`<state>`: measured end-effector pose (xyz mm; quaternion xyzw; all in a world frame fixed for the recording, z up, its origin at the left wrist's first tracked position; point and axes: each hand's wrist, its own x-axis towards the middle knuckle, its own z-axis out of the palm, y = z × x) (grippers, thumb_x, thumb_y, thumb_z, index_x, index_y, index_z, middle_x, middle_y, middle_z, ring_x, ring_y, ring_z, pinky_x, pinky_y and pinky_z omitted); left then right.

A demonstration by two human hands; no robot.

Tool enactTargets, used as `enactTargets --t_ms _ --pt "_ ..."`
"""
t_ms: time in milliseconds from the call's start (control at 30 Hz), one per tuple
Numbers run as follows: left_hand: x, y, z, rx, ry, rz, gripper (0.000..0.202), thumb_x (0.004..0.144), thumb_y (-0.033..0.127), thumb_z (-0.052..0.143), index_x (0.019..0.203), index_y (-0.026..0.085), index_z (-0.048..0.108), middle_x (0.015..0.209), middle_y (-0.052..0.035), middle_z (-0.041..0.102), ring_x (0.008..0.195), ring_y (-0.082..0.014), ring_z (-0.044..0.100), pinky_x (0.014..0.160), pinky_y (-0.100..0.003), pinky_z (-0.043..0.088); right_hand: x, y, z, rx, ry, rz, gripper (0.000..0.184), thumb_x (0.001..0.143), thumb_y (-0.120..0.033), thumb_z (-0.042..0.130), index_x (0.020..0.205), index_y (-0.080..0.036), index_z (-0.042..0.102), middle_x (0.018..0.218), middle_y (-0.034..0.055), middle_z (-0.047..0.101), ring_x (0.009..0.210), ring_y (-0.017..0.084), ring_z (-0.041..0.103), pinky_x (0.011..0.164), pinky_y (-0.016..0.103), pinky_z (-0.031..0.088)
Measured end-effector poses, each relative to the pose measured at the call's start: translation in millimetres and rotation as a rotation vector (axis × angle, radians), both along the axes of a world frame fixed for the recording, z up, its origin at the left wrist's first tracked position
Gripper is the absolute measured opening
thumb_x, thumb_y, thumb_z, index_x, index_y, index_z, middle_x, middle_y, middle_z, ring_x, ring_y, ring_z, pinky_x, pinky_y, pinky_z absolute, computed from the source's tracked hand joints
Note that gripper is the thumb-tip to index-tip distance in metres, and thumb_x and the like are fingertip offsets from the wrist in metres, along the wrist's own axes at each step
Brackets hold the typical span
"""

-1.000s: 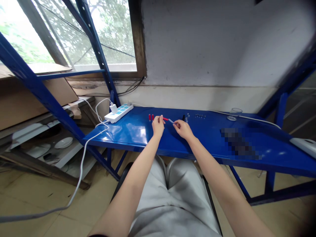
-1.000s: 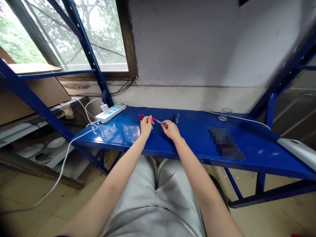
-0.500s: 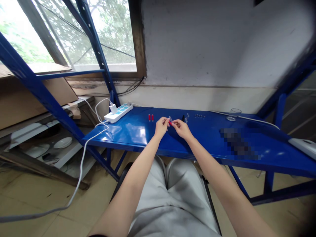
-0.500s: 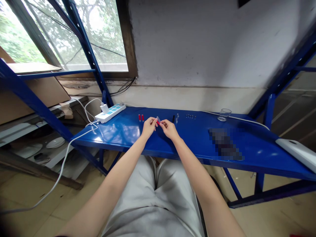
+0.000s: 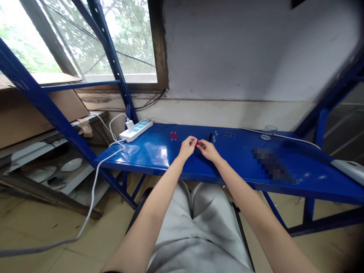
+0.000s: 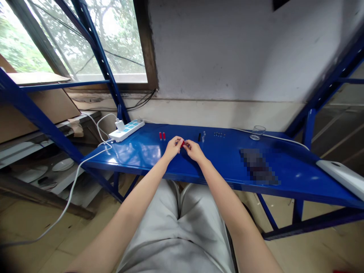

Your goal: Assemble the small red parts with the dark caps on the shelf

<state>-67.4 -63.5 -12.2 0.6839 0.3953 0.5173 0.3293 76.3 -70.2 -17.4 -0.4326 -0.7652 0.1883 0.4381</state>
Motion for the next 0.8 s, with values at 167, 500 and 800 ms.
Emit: enactTargets --t_ms 167,500,800 --pt "0 -1 0.0 -0.02 0.011 -0.001 0.017 0.085 0.031 0.045 0.087 0.017 0.053 0.068 0.003 0.053 0.039 -0.0024 0.042 0.041 -0.016 0.036 0 0 -1.3 -0.006 -0.013 0.011 0.022 0.079 -0.034 0.049 0.09 -0.017 0.059 0.079 0.0048 0.065 0.06 0.013 0.054 0.061 0.026 0.043" --pt "0 -1 0.8 -0.019 0.034 0.033 0.016 0.086 0.026 0.04 0.091 0.017 0.052 0.064 0.0038 0.052 0.041 -0.0033 0.042 0.046 -0.017 0.037 8 -1 6.3 0.0 -0.229 -0.222 0.016 0.079 -0.03 0.053 0.085 -0.017 0.061 0.072 0.0025 0.063 0.063 0.013 0.054 0.058 0.022 0.036" --pt "-2 0 -2.3 -0.007 0.098 0.048 0.017 0.085 0.025 0.039 0.091 0.018 0.054 0.063 0.0026 0.056 0.046 -0.0058 0.046 0.05 -0.019 0.038 37 2 13.0 -0.323 -0.321 -0.664 0.019 0.079 -0.034 0.053 0.086 -0.019 0.062 0.084 0.0068 0.066 0.076 0.018 0.06 0.056 0.024 0.037"
